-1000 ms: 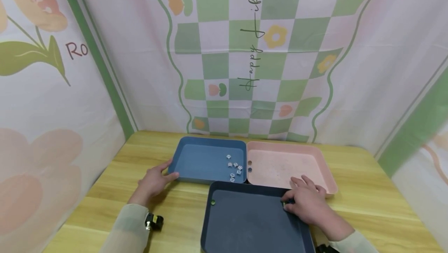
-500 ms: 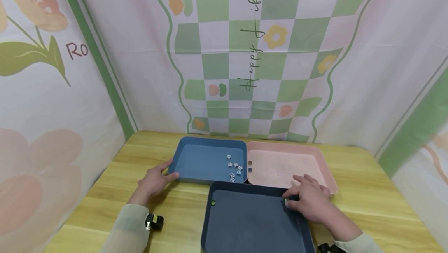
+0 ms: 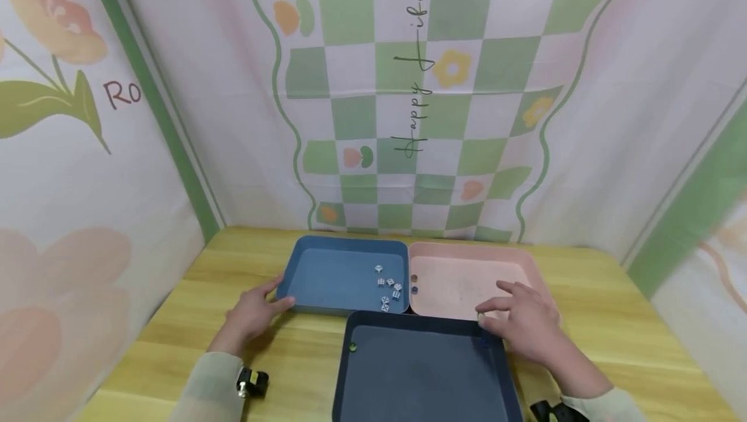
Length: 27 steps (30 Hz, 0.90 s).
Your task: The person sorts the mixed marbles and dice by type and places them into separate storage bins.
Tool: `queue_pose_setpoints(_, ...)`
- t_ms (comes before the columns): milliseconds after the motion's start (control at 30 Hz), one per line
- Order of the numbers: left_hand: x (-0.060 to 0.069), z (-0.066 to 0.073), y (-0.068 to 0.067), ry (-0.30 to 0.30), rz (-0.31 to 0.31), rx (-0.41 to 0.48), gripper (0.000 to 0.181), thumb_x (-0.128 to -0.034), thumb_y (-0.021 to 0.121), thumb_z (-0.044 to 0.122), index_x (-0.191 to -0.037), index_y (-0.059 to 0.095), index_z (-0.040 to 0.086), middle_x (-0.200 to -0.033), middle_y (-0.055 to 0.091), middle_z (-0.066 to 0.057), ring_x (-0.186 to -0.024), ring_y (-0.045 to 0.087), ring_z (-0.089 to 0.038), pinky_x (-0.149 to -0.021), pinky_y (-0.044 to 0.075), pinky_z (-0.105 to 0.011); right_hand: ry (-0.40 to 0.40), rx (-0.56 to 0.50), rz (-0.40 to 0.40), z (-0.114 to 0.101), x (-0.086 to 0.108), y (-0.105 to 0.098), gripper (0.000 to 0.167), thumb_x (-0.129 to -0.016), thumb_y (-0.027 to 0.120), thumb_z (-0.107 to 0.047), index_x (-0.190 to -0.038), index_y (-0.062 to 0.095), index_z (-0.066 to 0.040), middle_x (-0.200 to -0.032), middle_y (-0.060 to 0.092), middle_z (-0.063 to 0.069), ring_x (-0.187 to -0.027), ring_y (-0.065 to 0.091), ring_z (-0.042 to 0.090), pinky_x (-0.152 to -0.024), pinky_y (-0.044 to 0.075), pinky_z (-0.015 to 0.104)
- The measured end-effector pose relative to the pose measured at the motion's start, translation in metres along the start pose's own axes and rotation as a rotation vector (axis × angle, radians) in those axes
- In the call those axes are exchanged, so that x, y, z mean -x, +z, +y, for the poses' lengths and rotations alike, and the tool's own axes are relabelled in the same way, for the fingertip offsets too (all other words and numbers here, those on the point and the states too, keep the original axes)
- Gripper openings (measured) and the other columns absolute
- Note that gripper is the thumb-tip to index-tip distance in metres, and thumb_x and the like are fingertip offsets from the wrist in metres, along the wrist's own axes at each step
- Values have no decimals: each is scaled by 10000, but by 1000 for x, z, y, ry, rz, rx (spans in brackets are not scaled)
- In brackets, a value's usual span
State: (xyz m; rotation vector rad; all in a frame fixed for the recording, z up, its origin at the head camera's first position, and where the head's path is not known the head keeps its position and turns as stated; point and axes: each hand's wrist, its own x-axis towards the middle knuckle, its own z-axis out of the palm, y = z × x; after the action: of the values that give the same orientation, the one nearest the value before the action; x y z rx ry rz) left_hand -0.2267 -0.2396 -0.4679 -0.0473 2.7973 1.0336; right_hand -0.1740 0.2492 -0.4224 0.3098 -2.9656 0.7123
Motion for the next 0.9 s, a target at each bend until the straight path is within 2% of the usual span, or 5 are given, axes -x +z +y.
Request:
queue_pose_setpoints(167,-1,1,-1,-1,-4,-11,729,-959,580,565,-1576,310,286,-1525,381,-213,-1400,146,-567,-911,-69,-846,64,6,29,7,-8,-6,233,-924,707,-369,-1045,795,-190,-1442,398,353,-1299,294,602,-805,296,804)
queue_pose_setpoints(233,-1,2,-1,-3,-5,-17,731,-959,577,568,-1577,308,284,-1523,382,-219,-1397,141,-572,-910,-63,-847,86,-3,37,10,-11,-8,273,-933,694,-382,-1076,787,-169,-1452,379,360,-1300,304,596,-800,302,816)
queue_pose_setpoints(500,-1,-2,2,-10,-7,-25,728,-959,579,567,-1575,312,286,-1523,386,-213,-1399,223,-530,-915,-57,-848,116,-97,48,23,-18,-9,377,-955,671,-374,-1140,751,-55,-1447,338,407,-1309,309,594,-957,324,743)
queue_pose_setpoints(733,0,-4,4,-11,-8,-25,738,-951,577,584,-1574,315,289,-1525,384,-215,-1401,209,-535,-918,-49,-851,126,-87,53,28,-23,-11,371,-955,672,-341,-1156,736,-35,-1455,324,412,-1313,311,588,-967,342,716)
queue_pose_setpoints(900,-1,-4,3,-13,-10,-16,729,-955,579,577,-1574,311,301,-1533,371,-212,-1406,180,-542,-922,-61,-846,108,-126,43,28,-30,-11,361,-954,678,-295,-1167,722,-7,-1487,309,382,-1348,292,553,-1005,324,688)
